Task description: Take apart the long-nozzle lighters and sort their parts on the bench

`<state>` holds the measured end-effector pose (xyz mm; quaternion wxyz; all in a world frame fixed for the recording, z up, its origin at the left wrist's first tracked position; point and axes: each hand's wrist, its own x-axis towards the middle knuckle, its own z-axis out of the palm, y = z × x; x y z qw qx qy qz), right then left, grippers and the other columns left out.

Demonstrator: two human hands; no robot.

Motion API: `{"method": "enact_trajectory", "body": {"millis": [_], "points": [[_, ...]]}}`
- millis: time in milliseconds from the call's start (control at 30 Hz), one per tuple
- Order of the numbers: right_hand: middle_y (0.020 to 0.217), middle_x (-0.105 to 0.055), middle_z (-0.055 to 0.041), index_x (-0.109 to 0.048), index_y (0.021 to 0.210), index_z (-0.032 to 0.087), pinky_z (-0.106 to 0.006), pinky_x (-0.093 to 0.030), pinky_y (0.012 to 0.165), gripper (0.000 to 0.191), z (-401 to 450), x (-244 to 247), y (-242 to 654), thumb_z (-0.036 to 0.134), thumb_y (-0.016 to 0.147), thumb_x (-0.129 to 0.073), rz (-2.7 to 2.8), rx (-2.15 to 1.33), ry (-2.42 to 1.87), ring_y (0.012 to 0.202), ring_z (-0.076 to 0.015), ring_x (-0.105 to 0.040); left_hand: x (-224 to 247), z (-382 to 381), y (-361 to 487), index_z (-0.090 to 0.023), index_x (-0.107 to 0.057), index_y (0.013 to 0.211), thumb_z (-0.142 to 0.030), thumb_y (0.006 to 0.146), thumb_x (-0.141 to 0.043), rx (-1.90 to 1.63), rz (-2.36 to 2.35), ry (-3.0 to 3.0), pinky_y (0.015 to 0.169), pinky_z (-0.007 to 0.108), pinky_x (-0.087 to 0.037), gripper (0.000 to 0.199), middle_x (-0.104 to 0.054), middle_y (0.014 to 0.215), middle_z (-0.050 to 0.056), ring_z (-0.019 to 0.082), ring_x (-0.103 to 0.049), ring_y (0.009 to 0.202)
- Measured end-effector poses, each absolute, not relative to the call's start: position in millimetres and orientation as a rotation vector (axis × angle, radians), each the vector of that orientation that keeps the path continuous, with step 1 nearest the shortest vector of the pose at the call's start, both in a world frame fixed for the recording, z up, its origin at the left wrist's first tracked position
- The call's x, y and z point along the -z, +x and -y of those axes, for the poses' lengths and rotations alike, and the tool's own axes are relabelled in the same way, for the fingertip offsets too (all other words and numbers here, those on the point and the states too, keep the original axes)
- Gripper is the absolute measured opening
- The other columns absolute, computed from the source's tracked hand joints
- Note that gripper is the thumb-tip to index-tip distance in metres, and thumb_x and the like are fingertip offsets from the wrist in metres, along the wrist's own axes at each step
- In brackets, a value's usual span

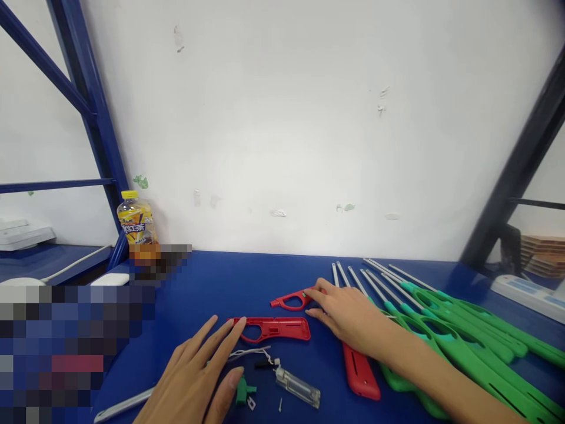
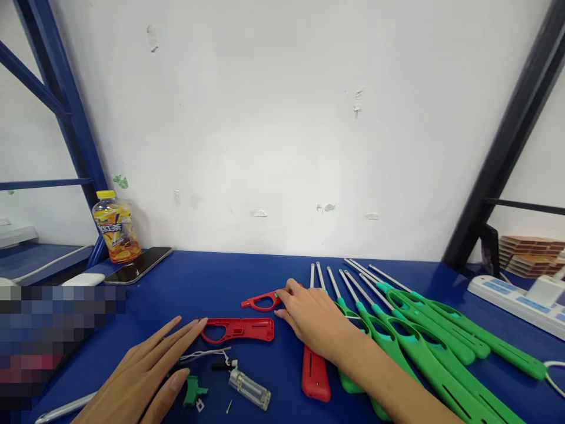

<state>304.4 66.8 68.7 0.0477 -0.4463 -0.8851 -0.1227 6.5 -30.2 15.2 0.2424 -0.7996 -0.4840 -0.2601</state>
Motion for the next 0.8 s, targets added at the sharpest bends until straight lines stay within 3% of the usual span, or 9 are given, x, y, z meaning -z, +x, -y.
{"method": "enact_trajectory", "body": {"millis": [100, 200, 267, 533, 667, 800], "points": [[0.125, -0.063, -0.0094, -0.060, 0.128, 0.022, -0.035, -0.051, 0.062, 0.030, -68.9, -66.1, 305.4, 0.034, 0.103, -0.046, 2.660, 0.315, -1.341, 0.076, -0.0226, -0.071, -10.3, 27.9, 4.6, -0.036, -0.027, 0.157, -0.039, 0.103, -0.036, 0.726, 1.285, -2.201, 0.095, 0.036, -0.058, 0.055, -0.055, 0.147, -0.002, 0.023, -0.053, 0.134], [0.140, -0.058, -0.0136, -0.049, 0.144, 0.020, -0.040, -0.055, 0.079, 0.041, -72.1, -64.1, 307.3, 0.032, 0.105, -0.041, 2.662, 0.231, -1.286, 0.101, -0.0272, -0.070, -6.6, 26.6, 3.0, -0.036, -0.027, 0.157, -0.040, 0.102, -0.037, 0.726, 1.285, -2.247, 0.095, 0.038, -0.058, 0.056, -0.054, 0.148, -0.001, 0.025, -0.053, 0.134], [0.140, -0.060, -0.0149, -0.046, 0.148, 0.018, -0.042, -0.054, 0.084, 0.045, -73.9, -64.4, 308.0, 0.031, 0.106, -0.039, 2.679, 0.202, -1.289, 0.109, -0.0290, -0.068, -6.8, 27.1, 2.9, -0.038, -0.027, 0.156, -0.040, 0.102, -0.039, 0.735, 1.297, -2.268, 0.094, 0.039, -0.059, 0.056, -0.054, 0.147, -0.002, 0.026, -0.054, 0.134], [0.113, -0.067, -0.0091, -0.065, 0.128, 0.021, -0.031, -0.048, 0.063, 0.032, -74.6, -73.8, 305.8, 0.025, 0.106, -0.042, 2.760, 0.273, -1.283, 0.082, -0.0221, -0.073, -11.2, 28.7, 5.1, -0.038, -0.030, 0.155, -0.041, 0.101, -0.043, 0.696, 1.342, -2.296, 0.096, 0.042, -0.058, 0.056, -0.052, 0.148, -0.001, 0.028, -0.051, 0.135], [0.112, -0.068, -0.0071, -0.067, 0.123, 0.022, -0.030, -0.043, 0.058, 0.029, -74.8, -72.5, 305.4, 0.025, 0.105, -0.045, 2.751, 0.313, -1.288, 0.078, -0.0210, -0.073, -10.9, 30.0, 4.5, -0.037, -0.028, 0.156, -0.040, 0.101, -0.043, 0.611, 1.386, -2.250, 0.092, 0.050, -0.058, 0.057, -0.050, 0.150, 0.002, 0.031, -0.052, 0.134], [0.108, -0.070, -0.0077, -0.067, 0.119, 0.020, -0.029, -0.042, 0.060, 0.027, -73.4, -71.0, 305.3, 0.028, 0.106, -0.044, 2.728, 0.285, -1.280, 0.081, -0.0209, -0.073, -7.3, 28.4, 2.9, -0.037, -0.029, 0.156, -0.040, 0.101, -0.043, 0.610, 1.419, -2.226, 0.094, 0.051, -0.057, 0.056, -0.049, 0.151, 0.003, 0.031, -0.050, 0.136]]}}
